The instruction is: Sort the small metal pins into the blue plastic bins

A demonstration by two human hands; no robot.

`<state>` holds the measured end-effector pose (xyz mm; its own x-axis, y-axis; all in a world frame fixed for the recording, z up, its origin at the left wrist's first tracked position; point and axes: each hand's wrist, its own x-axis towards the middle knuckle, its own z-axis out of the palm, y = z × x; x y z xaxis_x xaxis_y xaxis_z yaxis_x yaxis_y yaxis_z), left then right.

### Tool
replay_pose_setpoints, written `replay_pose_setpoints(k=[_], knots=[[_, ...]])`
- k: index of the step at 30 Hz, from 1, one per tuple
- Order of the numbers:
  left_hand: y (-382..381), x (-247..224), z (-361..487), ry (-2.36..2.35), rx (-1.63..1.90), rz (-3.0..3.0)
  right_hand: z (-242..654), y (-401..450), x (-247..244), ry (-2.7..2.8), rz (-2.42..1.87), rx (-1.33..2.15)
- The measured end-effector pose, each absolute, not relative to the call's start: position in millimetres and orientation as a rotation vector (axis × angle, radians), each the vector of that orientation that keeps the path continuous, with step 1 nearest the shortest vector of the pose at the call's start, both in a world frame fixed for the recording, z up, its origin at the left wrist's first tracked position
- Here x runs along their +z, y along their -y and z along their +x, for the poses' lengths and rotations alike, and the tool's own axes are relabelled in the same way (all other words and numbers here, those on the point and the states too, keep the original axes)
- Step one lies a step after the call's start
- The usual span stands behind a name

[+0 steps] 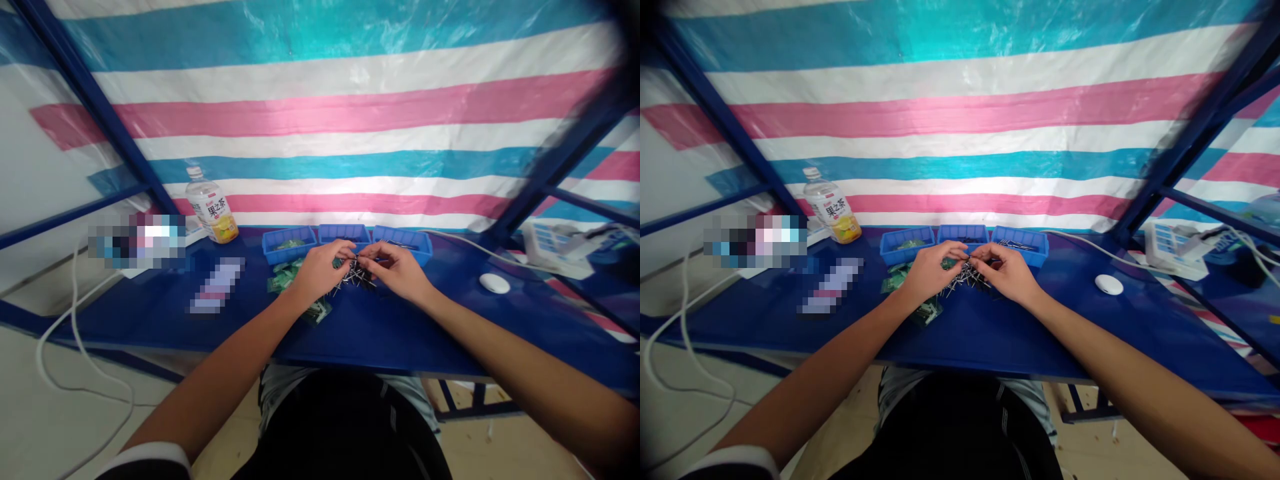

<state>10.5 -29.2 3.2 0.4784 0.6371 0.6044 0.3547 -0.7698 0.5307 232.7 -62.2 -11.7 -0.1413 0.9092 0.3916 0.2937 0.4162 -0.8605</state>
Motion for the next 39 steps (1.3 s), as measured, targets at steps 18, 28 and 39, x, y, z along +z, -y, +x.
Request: replay_pose_setpoints(k=[18, 28, 39], knots=[[27, 1, 10, -0.746, 1.220, 2.458, 234, 60, -15, 1.727, -1.066, 0.801], [27, 0, 10, -0.739, 1.221, 2.440, 234, 62, -12, 1.821, -1.080, 0.704], [22, -10, 5, -0.974, 0.804, 2.759, 260, 55, 6, 1.955, -1.199, 0.057]])
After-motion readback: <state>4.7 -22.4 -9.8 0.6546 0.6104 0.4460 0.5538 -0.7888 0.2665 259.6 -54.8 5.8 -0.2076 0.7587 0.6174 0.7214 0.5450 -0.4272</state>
